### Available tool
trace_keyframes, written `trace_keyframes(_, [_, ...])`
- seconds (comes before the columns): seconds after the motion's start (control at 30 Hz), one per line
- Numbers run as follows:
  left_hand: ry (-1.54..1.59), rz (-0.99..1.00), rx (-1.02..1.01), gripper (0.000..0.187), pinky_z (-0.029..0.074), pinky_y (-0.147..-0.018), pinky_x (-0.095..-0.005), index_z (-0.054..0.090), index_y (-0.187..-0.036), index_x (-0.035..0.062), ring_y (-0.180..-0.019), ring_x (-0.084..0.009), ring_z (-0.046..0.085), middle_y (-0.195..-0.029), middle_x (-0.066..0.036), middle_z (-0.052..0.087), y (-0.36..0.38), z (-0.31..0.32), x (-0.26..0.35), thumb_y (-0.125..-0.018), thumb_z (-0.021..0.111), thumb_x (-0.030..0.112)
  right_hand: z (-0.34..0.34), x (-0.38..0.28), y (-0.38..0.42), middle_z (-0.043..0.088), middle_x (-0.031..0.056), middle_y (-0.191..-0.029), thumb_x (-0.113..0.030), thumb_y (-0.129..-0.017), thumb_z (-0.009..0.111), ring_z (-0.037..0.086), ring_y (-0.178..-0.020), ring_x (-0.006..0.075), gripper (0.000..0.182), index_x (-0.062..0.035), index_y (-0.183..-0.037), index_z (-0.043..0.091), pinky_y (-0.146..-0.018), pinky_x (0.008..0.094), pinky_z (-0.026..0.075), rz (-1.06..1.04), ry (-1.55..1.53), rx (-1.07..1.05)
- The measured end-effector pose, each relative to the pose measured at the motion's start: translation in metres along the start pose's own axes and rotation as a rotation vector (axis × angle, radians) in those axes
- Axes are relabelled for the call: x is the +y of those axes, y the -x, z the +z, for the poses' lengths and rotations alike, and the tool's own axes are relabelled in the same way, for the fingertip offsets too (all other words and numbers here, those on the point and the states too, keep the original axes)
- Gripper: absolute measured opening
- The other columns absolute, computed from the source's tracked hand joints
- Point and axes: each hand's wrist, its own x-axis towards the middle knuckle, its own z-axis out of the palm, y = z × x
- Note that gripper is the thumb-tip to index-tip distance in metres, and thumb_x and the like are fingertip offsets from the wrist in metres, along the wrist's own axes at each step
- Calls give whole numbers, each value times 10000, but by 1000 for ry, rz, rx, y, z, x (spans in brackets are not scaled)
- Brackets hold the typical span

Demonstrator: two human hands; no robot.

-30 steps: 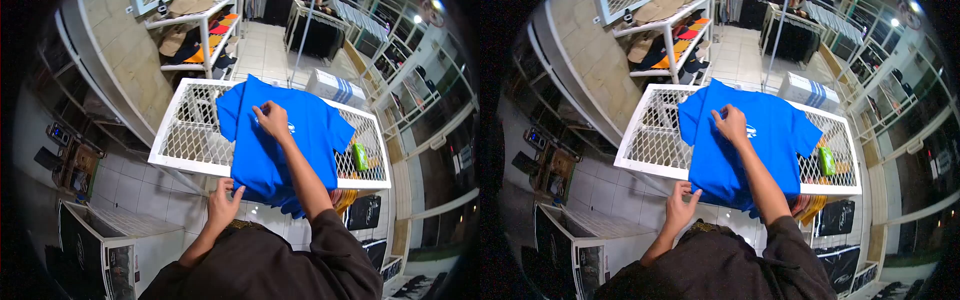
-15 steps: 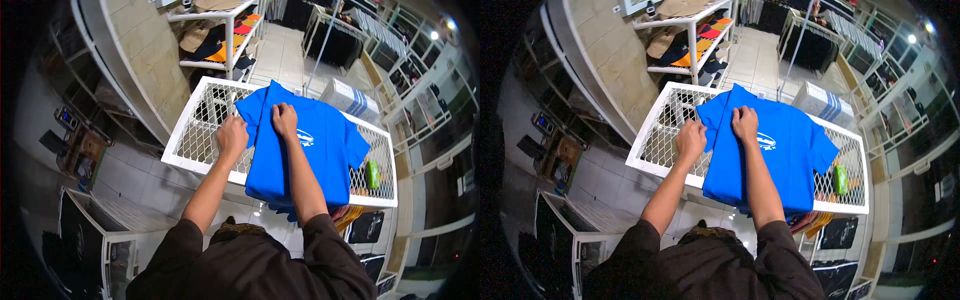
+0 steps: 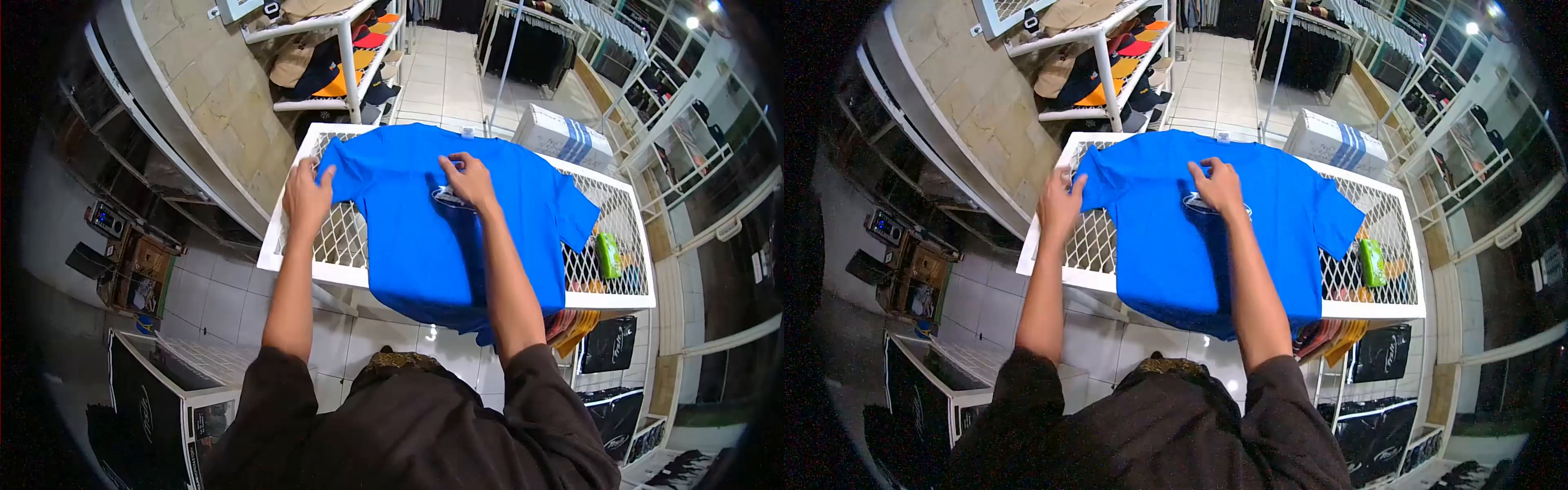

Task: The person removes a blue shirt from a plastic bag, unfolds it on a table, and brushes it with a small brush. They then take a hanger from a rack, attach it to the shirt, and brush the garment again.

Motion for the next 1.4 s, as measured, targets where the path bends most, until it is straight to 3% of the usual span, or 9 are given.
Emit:
trace_keyframes(0.17, [197,-151,-159,391,422,-544,-425,627,-764,11,-531,-274,553,-595,-114,581,160,-62,31,-961,702,340,-94,4,153,720,181,-1009,-202,-900,750,709,-890,282,288,-1,-1104,713,-818,351,553,-63,-62,273])
trace_keyframes(0.3, [717,-467,-245,361,448,-702,-319,630,-895,-3,-800,-117,567,-848,-88,666,240,-34,14,-1076,525,291,-121,62,258,633,135,-954,-149,-913,749,635,-854,249,210,-2,-1056,705,-793,362,515,114,168,627])
trace_keyframes(0.5, [1094,-425,-485,401,414,-973,-275,620,-1202,13,-1081,-144,562,-1148,-66,643,282,52,-58,-1112,385,325,-114,140,296,592,75,-903,-180,-929,770,589,-825,172,273,3,-1028,593,-767,325,493,159,-43,847])
trace_keyframes(0.7, [1515,-726,-645,472,463,-1058,-372,515,-1402,6,-1219,-228,592,-1343,-114,615,281,41,-3,-1089,402,341,-112,132,293,593,5,-854,-94,-921,780,555,-774,56,269,-38,-1046,549,-694,178,447,229,-625,674])
trace_keyframes(1.0, [1956,-750,-751,551,419,-1139,-495,505,-1425,0,-1277,-347,575,-1440,-176,568,300,20,-3,-1073,403,410,-133,116,295,636,26,-872,-36,-887,794,576,-723,57,314,-16,-1066,536,-664,180,468,308,-714,489])
trace_keyframes(1.1, [1752,-822,-520,485,449,-1103,-469,558,-1370,1,-1237,-327,601,-1378,-166,614,300,13,-13,-1049,509,361,-151,123,299,661,41,-885,6,-886,756,580,-721,52,282,26,-1125,608,-654,162,463,351,-747,390])
trace_keyframes(1.17, [1369,-691,53,395,492,-1023,-418,570,-1331,-6,-1168,-249,629,-1266,-128,660,281,-29,15,-1020,590,237,-164,137,295,631,17,-851,23,-891,696,535,-722,49,156,40,-1042,661,-665,174,450,309,-716,480])
trace_keyframes(1.3, [1090,-631,78,359,498,-992,-361,591,-1297,-4,-1134,-203,641,-1227,-112,674,291,-35,-23,-1017,622,218,-162,201,287,580,13,-798,-120,-907,655,508,-697,116,197,48,-998,707,-699,286,472,188,-475,369])
trace_keyframes(1.4, [1240,-732,-514,396,490,-998,-333,589,-1304,-20,-1092,-184,649,-1218,-109,679,268,-53,16,-968,678,172,-181,141,276,668,80,-877,-218,-933,690,587,-757,166,293,49,-1052,708,-737,317,495,239,-379,242])
